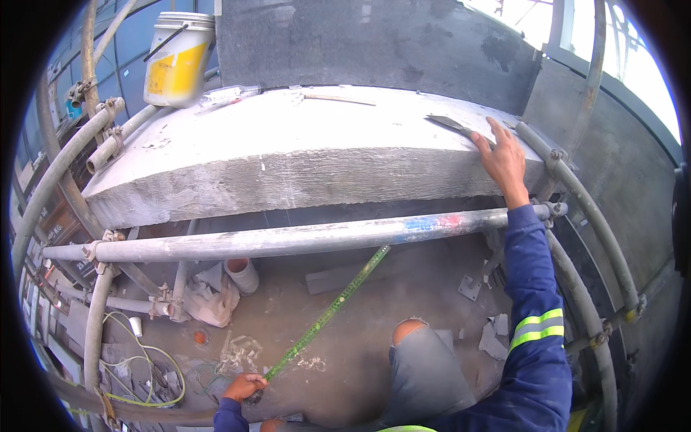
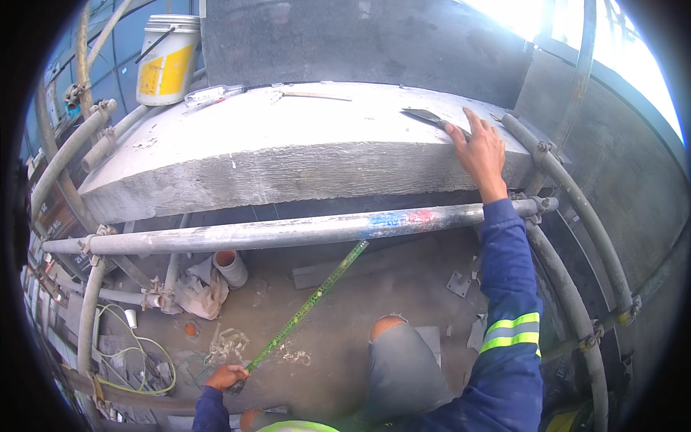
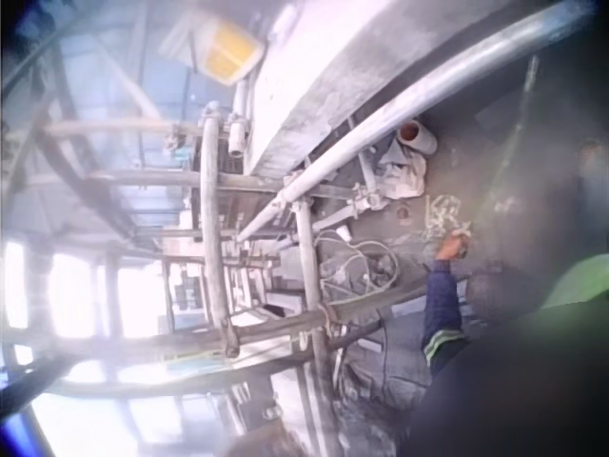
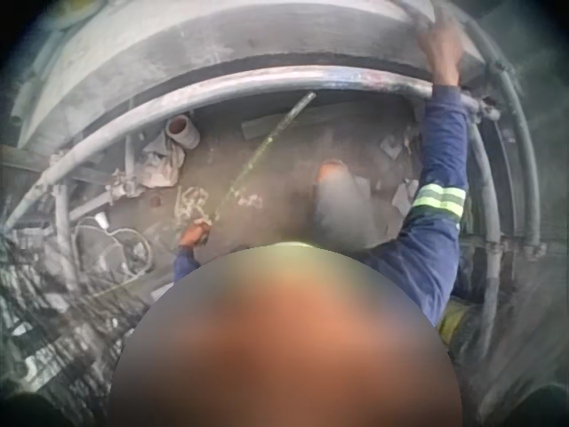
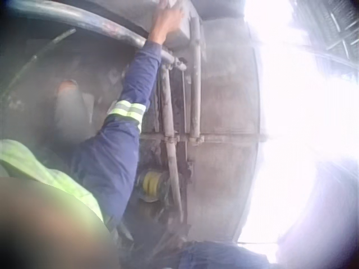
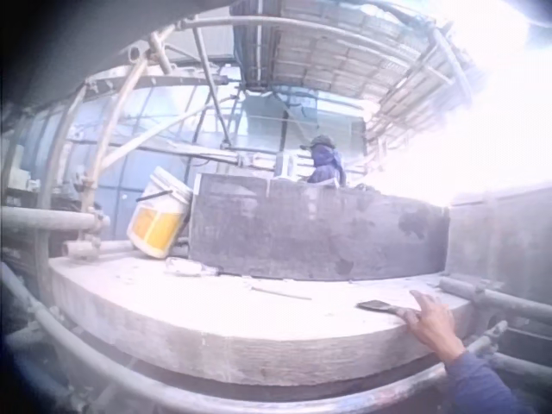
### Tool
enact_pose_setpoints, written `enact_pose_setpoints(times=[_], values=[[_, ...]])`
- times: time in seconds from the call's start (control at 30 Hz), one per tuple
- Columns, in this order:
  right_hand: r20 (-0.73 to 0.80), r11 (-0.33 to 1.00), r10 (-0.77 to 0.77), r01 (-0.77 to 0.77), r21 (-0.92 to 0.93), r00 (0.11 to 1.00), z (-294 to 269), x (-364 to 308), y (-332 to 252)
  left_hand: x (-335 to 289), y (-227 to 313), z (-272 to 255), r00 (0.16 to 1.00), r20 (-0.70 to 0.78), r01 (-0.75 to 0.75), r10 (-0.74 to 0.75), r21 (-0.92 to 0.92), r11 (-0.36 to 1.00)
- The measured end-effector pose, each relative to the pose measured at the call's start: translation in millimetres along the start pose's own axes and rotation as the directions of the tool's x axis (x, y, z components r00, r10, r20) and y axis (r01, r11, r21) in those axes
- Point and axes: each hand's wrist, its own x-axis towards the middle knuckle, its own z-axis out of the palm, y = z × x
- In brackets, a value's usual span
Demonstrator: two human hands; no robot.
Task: The person measures a large grey panel with a tape measure and marks it with a utility knife. They then lift and reposition the panel on a metal scaffold structure at a construction site.
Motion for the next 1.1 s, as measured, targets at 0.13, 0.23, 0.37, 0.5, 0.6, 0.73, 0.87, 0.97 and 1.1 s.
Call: enact_pose_setpoints(times=[0.13, 0.23, 0.37, 0.5, 0.6, 0.73, 0.87, 0.97, 1.1], values=[[-0.234, 0.908, -0.070, 0.159, 0.388, 0.970, -39.7, -65.0, -22.1, -29.4, 64.7, 32.3, 0.999, -0.013, 0.032, -0.030, 0.102, 0.994], [-0.336, 0.762, -0.190, 0.355, 0.542, 0.923, -35.5, -147.0, 0.7, -17.9, 124.8, 60.7, 0.998, 0.028, 0.045, -0.050, 0.149, 0.988], [0.137, 0.568, -0.136, -0.036, 0.822, 0.981, -7.3, -257.9, 22.5, 31.8, 198.7, 118.4, 0.976, 0.188, 0.044, -0.107, 0.309, 0.950], [0.812, 0.536, -0.242, -0.625, 0.568, 0.531, 9.8, -329.6, 56.7, 88.6, 296.3, 189.7, 0.921, 0.373, 0.019, -0.112, 0.244, 0.969], [0.880, 0.456, -0.336, -0.760, 0.463, 0.334, -4.0, -338.3, 67.1, 97.9, 393.9, 279.8, 0.872, 0.464, 0.175, -0.157, 0.003, 0.985], [0.899, 0.333, -0.227, -0.837, 0.434, 0.376, -26.7, -344.1, 75.8, 97.4, 472.7, 389.9, 0.878, 0.452, 0.266, -0.156, -0.190, 0.945], [0.967, 0.101, -0.121, -0.967, 0.235, 0.223, -31.9, -335.7, 121.9, 112.0, 499.7, 442.6, 0.873, 0.417, 0.293, -0.253, -0.034, 0.955], [0.960, -0.233, -0.278, -0.968, -0.096, -0.028, -31.6, -337.3, 156.4, 123.5, 510.8, 449.3, 0.842, 0.430, 0.239, -0.324, 0.241, 0.941], [0.956, 0.125, -0.041, -0.948, 0.293, 0.290, -22.6, -359.3, 186.2, 169.5, 530.8, 467.7, 0.800, 0.485, -0.017, -0.352, 0.605, 0.796]])
